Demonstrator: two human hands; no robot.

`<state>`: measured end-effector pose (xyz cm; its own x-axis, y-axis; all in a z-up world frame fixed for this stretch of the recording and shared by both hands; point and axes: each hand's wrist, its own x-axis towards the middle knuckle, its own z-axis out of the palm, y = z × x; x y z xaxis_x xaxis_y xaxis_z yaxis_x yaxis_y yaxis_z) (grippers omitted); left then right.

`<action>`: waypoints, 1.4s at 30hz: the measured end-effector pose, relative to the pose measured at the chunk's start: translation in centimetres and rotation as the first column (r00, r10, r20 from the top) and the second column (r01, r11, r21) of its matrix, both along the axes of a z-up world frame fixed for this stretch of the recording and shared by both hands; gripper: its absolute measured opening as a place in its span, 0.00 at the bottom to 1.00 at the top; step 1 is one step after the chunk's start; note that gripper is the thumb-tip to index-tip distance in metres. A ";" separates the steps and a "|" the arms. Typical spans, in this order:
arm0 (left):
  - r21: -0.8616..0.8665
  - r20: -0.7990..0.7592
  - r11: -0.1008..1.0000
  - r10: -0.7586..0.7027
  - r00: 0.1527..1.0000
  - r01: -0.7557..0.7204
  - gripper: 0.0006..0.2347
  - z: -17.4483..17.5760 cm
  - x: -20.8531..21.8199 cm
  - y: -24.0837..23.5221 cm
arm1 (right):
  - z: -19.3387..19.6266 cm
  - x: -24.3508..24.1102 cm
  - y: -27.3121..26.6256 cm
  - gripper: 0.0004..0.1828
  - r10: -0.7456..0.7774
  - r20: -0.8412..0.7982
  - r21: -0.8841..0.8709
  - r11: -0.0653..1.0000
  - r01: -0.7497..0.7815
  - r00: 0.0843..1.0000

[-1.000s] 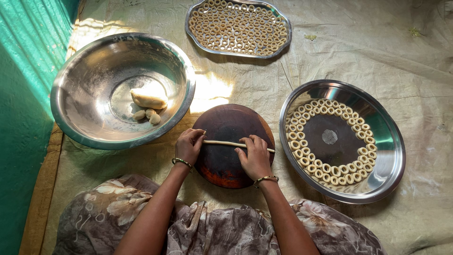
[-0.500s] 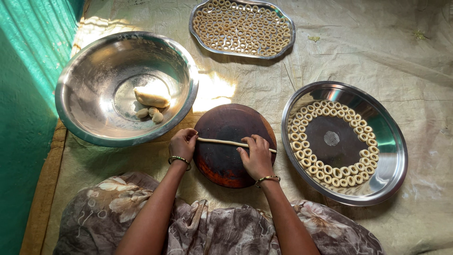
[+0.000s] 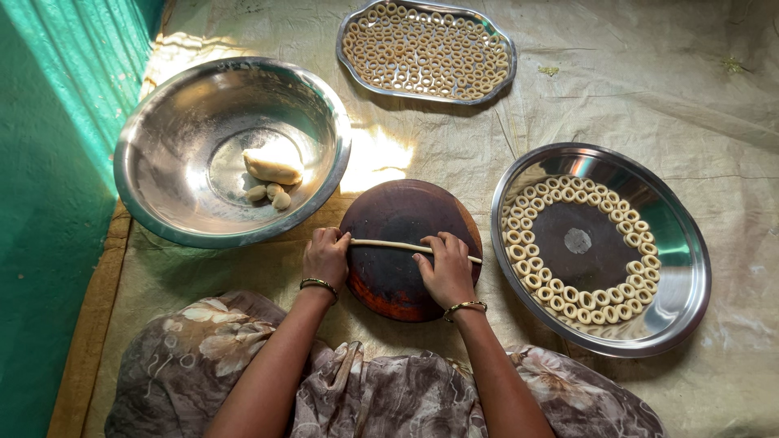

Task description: The person rolls small pieces of dough into thin ropes on a wooden board, then shapes them into small rings and places them on a metal tray. The process is repeated continuously with multiple dough pieces.

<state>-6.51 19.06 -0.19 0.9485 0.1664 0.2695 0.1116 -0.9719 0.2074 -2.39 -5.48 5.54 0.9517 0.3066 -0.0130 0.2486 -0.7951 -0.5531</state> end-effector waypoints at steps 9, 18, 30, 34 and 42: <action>-0.290 0.090 0.957 0.025 0.996 0.003 0.26 -2.3 3.6 1.3 | 0.0 0.3 -0.4 0.24 -0.083 0.049 0.010 0.997 0.083 0.995; 0.032 -0.379 0.987 -0.135 0.916 0.158 0.37 -1.5 9.2 -0.6 | -0.3 0.9 -1.0 0.28 -0.128 0.074 0.016 0.992 0.127 0.989; 0.126 -0.436 0.924 -0.274 0.857 0.360 0.39 -2.1 2.4 -0.7 | -0.6 1.2 -0.9 0.27 -0.115 -0.024 -0.033 0.993 0.115 0.993; 0.127 -0.472 0.924 -0.264 0.841 0.361 0.39 -1.4 1.6 -0.9 | -0.7 1.0 -0.9 0.27 -0.119 -0.026 -0.055 0.992 0.117 0.993; 0.089 -0.403 0.955 -0.224 0.887 0.282 0.36 -1.0 9.7 -0.5 | -0.6 1.2 -1.2 0.26 -0.130 0.038 -0.030 0.991 0.131 0.991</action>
